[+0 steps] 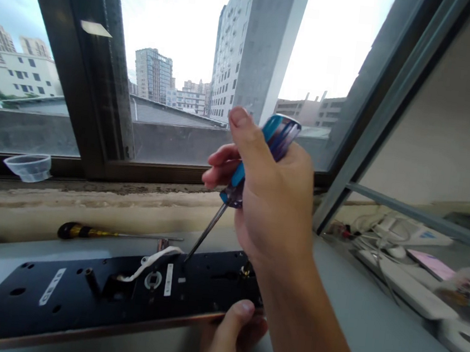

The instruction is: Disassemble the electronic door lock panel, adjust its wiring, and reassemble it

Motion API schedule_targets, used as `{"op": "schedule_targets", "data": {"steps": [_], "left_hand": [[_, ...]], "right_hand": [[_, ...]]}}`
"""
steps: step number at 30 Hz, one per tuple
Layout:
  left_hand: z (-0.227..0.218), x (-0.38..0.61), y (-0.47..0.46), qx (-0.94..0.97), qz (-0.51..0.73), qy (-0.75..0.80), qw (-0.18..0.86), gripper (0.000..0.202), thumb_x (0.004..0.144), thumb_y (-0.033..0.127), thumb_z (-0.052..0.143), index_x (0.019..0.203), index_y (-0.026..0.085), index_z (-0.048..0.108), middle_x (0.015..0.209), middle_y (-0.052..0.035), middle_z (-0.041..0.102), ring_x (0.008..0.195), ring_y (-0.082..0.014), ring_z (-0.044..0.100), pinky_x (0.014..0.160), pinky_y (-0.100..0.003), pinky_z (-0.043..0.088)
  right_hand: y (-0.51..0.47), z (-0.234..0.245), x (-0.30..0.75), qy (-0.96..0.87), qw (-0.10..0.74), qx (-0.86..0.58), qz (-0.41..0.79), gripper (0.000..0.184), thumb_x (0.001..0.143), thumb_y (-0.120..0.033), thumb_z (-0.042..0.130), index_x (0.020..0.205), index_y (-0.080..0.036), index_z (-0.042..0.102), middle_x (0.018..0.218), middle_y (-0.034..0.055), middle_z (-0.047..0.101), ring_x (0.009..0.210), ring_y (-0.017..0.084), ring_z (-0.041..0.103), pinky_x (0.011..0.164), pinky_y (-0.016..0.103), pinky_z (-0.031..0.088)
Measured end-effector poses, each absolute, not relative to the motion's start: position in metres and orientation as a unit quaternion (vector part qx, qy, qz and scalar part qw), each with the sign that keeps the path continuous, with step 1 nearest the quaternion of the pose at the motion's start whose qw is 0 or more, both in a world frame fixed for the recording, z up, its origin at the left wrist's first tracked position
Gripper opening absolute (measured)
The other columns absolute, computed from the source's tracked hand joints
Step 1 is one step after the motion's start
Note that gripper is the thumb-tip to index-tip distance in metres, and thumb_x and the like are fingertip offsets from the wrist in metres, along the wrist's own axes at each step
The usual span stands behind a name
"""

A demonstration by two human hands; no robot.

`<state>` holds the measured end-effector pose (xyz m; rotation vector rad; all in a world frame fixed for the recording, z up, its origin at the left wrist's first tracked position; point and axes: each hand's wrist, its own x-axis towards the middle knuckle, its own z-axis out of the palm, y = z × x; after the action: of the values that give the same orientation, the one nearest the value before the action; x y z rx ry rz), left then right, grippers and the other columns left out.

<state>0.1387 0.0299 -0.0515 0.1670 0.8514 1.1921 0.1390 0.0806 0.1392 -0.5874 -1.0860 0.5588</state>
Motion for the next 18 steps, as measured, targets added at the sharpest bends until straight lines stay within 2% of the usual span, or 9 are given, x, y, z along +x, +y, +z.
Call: {"op": "schedule_targets", "data": {"steps": [2, 4, 6, 9, 11, 13, 16, 18], "left_hand": [[-0.056, 0.139, 0.031, 0.092, 0.533, 0.377, 0.752, 0.027, 0.054, 0.028, 0.074, 0.071, 0.01, 0.064, 0.07, -0.0103, 0.068, 0.094, -0.0317, 0.061, 0.074, -0.034, 0.054], [-0.058, 0.138, 0.031, 0.106, 0.522, 0.364, 0.764, 0.03, 0.054, 0.03, 0.074, 0.074, 0.011, 0.065, 0.079, -0.0112, 0.069, 0.097, -0.0323, 0.06, 0.077, -0.036, 0.053], [-0.057, 0.136, 0.031, 0.114, 0.514, 0.356, 0.772, 0.036, 0.053, 0.032, 0.074, 0.082, 0.012, 0.066, 0.088, -0.0101, 0.07, 0.097, -0.0318, 0.06, 0.082, -0.038, 0.051], [-0.056, 0.132, 0.029, 0.127, 0.511, 0.343, 0.778, 0.046, 0.053, 0.035, 0.074, 0.093, 0.013, 0.066, 0.098, -0.0084, 0.068, 0.101, -0.0317, 0.058, 0.087, -0.039, 0.048], [-0.056, 0.131, 0.029, 0.149, 0.509, 0.325, 0.783, 0.049, 0.054, 0.038, 0.072, 0.096, 0.014, 0.066, 0.105, -0.0084, 0.066, 0.109, -0.0328, 0.053, 0.089, -0.039, 0.046], [-0.058, 0.131, 0.03, 0.177, 0.495, 0.313, 0.791, 0.052, 0.053, 0.04, 0.072, 0.098, 0.015, 0.066, 0.109, -0.0082, 0.065, 0.114, -0.0337, 0.048, 0.092, -0.039, 0.043], [-0.06, 0.131, 0.031, 0.208, 0.473, 0.302, 0.801, 0.054, 0.05, 0.041, 0.073, 0.099, 0.018, 0.066, 0.11, -0.0074, 0.065, 0.118, -0.0346, 0.045, 0.095, -0.04, 0.038], [-0.061, 0.132, 0.031, 0.215, 0.471, 0.297, 0.802, 0.055, 0.05, 0.042, 0.072, 0.1, 0.019, 0.066, 0.11, -0.0071, 0.064, 0.119, -0.0351, 0.043, 0.096, -0.041, 0.037]], "right_hand": [[0.082, 0.138, 0.136, -0.513, 0.77, -0.242, 0.293, 0.033, 0.067, -0.051, 0.064, 0.063, -0.02, 0.055, 0.055, -0.0025, 0.052, 0.041, 0.008, 0.045, 0.035, 0.022, 0.035], [0.083, 0.137, 0.134, -0.528, 0.759, -0.21, 0.317, 0.034, 0.074, -0.054, 0.055, 0.073, -0.02, 0.059, 0.06, -0.0015, 0.05, 0.047, 0.008, 0.046, 0.04, 0.022, 0.037], [0.083, 0.136, 0.133, -0.556, 0.74, -0.188, 0.328, 0.032, 0.083, -0.048, 0.046, 0.079, -0.02, 0.06, 0.066, 0.0, 0.05, 0.055, 0.009, 0.051, 0.048, 0.023, 0.043], [0.08, 0.134, 0.128, -0.588, 0.722, -0.174, 0.32, 0.02, 0.085, -0.038, 0.048, 0.08, -0.021, 0.057, 0.078, -0.0003, 0.055, 0.068, 0.01, 0.058, 0.058, 0.023, 0.049], [0.078, 0.134, 0.124, -0.59, 0.723, -0.178, 0.312, 0.014, 0.081, -0.034, 0.056, 0.08, -0.022, 0.051, 0.08, -0.0023, 0.056, 0.064, 0.009, 0.058, 0.056, 0.024, 0.05], [0.077, 0.135, 0.12, -0.582, 0.729, -0.202, 0.297, 0.019, 0.078, -0.036, 0.06, 0.08, -0.022, 0.047, 0.073, -0.0045, 0.055, 0.055, 0.007, 0.055, 0.049, 0.021, 0.047], [0.079, 0.136, 0.119, -0.577, 0.722, -0.254, 0.284, 0.027, 0.079, -0.048, 0.053, 0.081, -0.021, 0.053, 0.068, -0.0029, 0.054, 0.056, 0.007, 0.053, 0.047, 0.02, 0.044], [0.081, 0.137, 0.12, -0.578, 0.717, -0.268, 0.282, 0.029, 0.08, -0.048, 0.051, 0.083, -0.02, 0.057, 0.071, -0.0012, 0.055, 0.061, 0.008, 0.055, 0.051, 0.021, 0.045]]}}
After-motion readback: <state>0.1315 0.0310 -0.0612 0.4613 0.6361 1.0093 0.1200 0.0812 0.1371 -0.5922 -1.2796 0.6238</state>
